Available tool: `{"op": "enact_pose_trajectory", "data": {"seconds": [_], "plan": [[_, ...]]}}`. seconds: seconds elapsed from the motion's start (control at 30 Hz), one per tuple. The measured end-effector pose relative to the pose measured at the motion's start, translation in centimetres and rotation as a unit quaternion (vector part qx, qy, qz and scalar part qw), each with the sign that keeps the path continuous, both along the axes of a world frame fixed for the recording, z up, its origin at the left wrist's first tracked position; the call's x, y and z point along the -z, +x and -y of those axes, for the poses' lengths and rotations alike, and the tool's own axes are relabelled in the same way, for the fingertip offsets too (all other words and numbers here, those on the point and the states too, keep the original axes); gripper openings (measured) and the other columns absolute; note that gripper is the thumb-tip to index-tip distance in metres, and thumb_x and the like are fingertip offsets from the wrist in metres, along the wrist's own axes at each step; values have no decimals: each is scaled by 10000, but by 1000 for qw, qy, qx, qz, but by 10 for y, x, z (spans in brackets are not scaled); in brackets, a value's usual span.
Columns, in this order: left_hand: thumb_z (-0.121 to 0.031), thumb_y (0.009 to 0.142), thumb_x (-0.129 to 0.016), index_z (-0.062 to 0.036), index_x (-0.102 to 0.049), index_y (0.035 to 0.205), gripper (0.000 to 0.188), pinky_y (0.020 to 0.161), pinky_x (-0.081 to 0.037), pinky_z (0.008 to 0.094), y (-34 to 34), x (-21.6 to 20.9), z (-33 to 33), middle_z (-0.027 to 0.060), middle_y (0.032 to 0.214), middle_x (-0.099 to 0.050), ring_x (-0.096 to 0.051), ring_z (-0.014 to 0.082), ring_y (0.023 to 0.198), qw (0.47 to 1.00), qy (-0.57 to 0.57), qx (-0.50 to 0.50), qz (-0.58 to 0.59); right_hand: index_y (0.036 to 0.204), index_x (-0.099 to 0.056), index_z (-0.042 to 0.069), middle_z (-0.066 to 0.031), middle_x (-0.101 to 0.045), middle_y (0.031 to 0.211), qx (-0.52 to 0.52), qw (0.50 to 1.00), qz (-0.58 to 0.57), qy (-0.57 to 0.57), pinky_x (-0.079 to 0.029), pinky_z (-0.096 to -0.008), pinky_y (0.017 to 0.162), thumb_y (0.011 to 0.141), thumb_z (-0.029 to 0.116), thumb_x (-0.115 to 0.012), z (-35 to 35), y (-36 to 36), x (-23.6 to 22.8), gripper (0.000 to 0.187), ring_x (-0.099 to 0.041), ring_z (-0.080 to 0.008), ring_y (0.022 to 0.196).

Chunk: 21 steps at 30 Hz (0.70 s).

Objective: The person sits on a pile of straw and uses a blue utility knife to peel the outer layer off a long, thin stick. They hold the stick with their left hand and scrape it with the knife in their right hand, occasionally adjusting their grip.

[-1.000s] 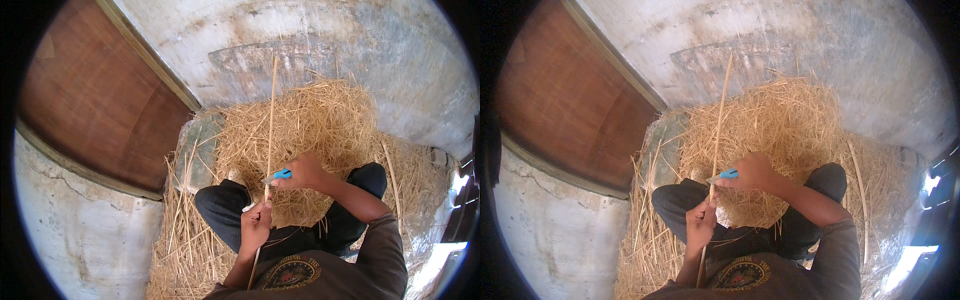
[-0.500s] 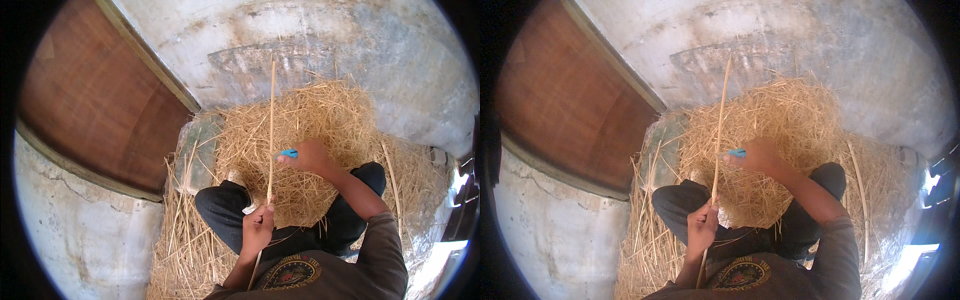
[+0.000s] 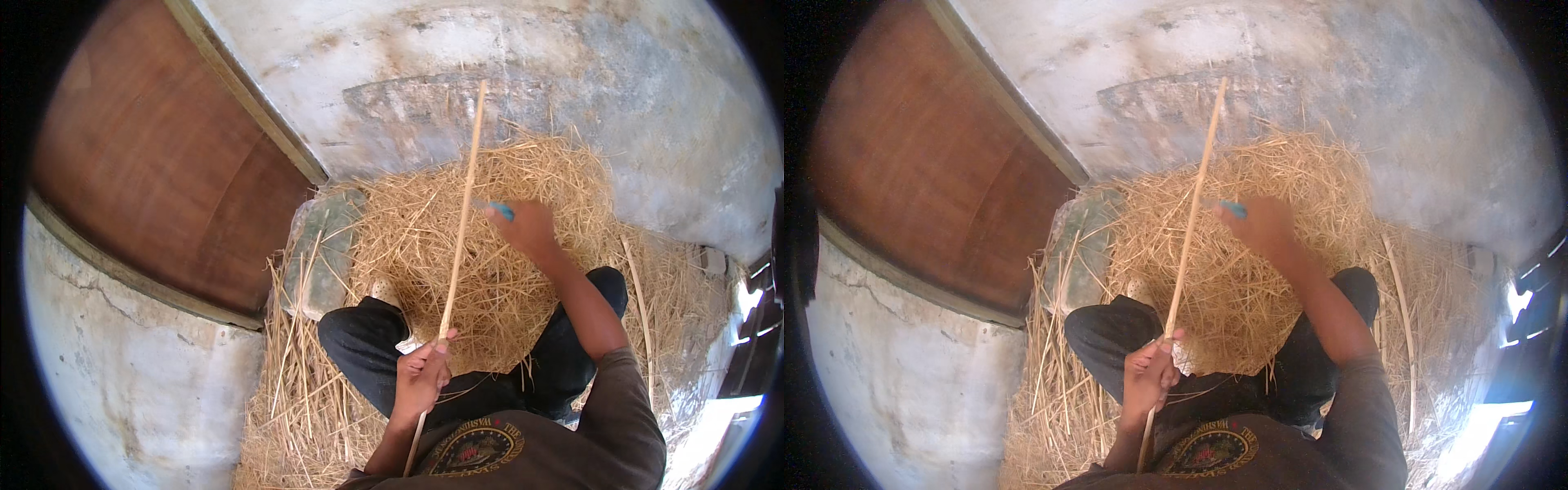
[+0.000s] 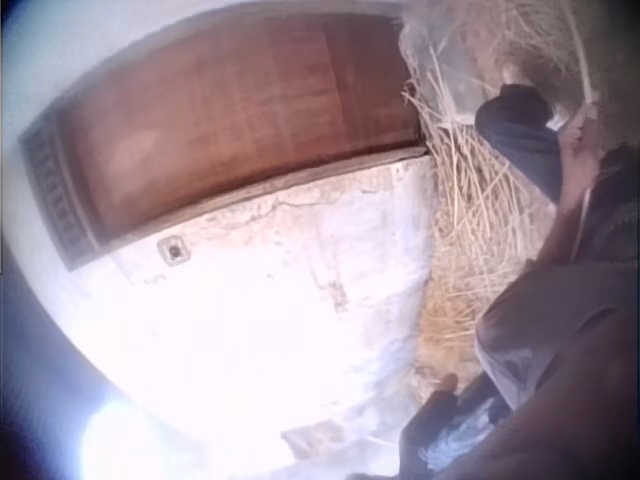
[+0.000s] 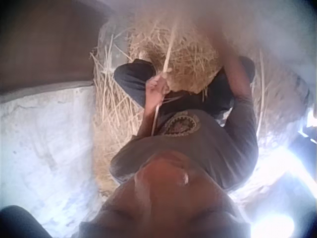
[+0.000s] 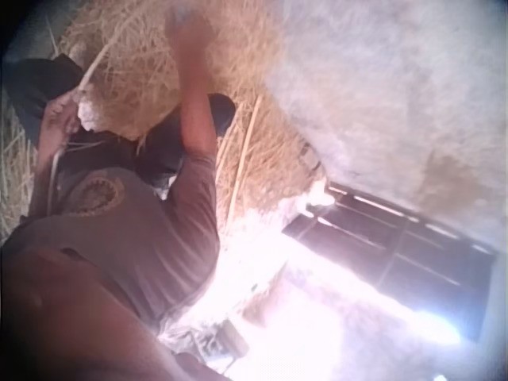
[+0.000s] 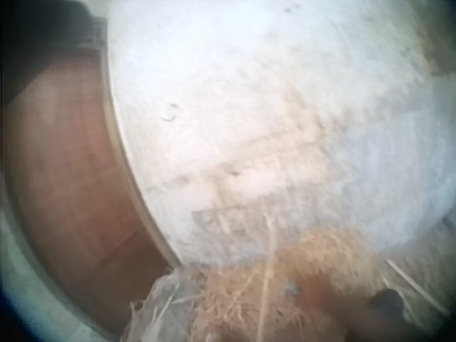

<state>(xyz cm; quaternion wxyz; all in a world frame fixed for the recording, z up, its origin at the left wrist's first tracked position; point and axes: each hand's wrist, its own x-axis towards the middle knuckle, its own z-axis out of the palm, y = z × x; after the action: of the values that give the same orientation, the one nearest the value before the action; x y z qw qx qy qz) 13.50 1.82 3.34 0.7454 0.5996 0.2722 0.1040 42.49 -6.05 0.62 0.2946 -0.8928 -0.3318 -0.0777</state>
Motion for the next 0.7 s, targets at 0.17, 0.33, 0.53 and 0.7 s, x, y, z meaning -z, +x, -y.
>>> {"op": "enact_pose_trajectory", "data": {"seconds": [0.17,0.33,0.53,0.7], "plan": [[-210,986,-491,-11,-587,1216,319,420,-290,199,-2,10,-13,-52,490,-375,-333,23,420,998,-40,-8,42,539,-587,99,-83,-481,429,-228,973,35,21,-397,-391,406,700,703,-610,5,-77,14,626,-517,-275,389],[-196,982,-500,1,-581,1218,318,439,-301,199,2,18,-9,-55,502,-390,-340,16,452,999,16,-19,47,565,-608,101,-97,-501,452,-216,974,54,-35,-405,-399,417,703,763,-543,0,-76,8,680,-546,-277,417],[-188,983,-498,-4,-577,1228,317,451,-304,201,6,19,-10,-54,518,-406,-335,17,463,997,54,-17,44,540,-599,96,-97,-476,419,-255,965,43,-43,-393,-386,387,699,765,-549,3,-84,15,689,-530,-271,383],[-187,985,-487,-10,-589,1208,302,436,-297,203,1,11,-3,-45,504,-392,-328,29,435,1000,5,-9,8,512,-576,102,-95,-463,410,-175,982,-13,-66,-382,-373,377,699,766,-551,-5,-61,15,690,-520,-256,370]]}}
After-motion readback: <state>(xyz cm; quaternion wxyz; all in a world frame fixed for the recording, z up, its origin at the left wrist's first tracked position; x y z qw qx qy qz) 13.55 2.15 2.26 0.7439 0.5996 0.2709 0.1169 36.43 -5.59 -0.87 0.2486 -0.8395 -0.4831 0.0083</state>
